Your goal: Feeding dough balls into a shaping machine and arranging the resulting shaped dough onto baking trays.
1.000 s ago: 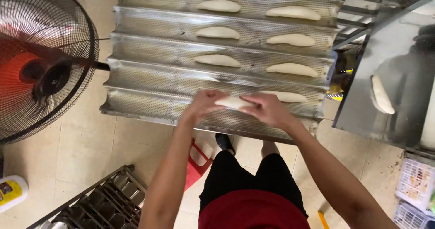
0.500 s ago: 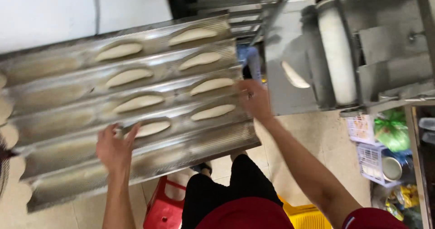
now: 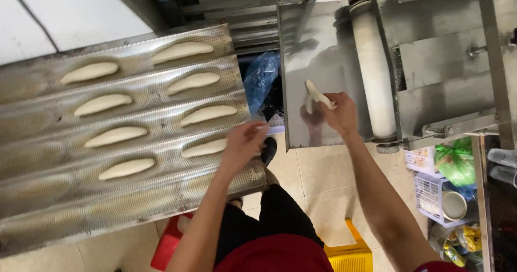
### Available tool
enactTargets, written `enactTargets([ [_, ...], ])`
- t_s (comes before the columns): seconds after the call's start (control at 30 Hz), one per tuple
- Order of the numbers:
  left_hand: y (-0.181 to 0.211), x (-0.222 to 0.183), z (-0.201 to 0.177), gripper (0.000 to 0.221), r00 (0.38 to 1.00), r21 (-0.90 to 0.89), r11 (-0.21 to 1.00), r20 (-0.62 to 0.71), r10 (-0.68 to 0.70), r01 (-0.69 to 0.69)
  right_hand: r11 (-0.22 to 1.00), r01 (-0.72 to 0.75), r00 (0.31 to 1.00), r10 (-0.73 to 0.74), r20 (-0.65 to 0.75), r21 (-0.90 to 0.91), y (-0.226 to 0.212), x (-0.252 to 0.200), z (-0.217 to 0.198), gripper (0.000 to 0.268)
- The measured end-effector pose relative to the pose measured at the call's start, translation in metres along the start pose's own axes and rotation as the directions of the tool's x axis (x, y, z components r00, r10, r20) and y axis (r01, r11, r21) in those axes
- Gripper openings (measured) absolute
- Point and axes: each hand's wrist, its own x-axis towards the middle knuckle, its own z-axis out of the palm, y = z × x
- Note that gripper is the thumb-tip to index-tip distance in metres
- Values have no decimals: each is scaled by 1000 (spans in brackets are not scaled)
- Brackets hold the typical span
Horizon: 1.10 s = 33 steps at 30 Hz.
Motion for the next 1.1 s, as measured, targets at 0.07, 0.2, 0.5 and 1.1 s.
enactTargets([
  [0.07,16,3,21,44,994,-102,989,45,-102,106,995,57,998,-59,27,86,-44,-26,-29,44],
  [0.2,23,-13,29,54,918,-346,858,257,-303,380,961,-84,937,-14,350,263,-144,-99,-83,53],
  [0.5,-54,-124,-84,54,992,-370,925,114,-53,92,870,357,818,-468,336,341,-186,-193,11,38],
  [1.1,-70,-165,-116,38,969,685,727,-147,199,-45,882,255,889,-375,263,395,-146,-201,31,39],
])
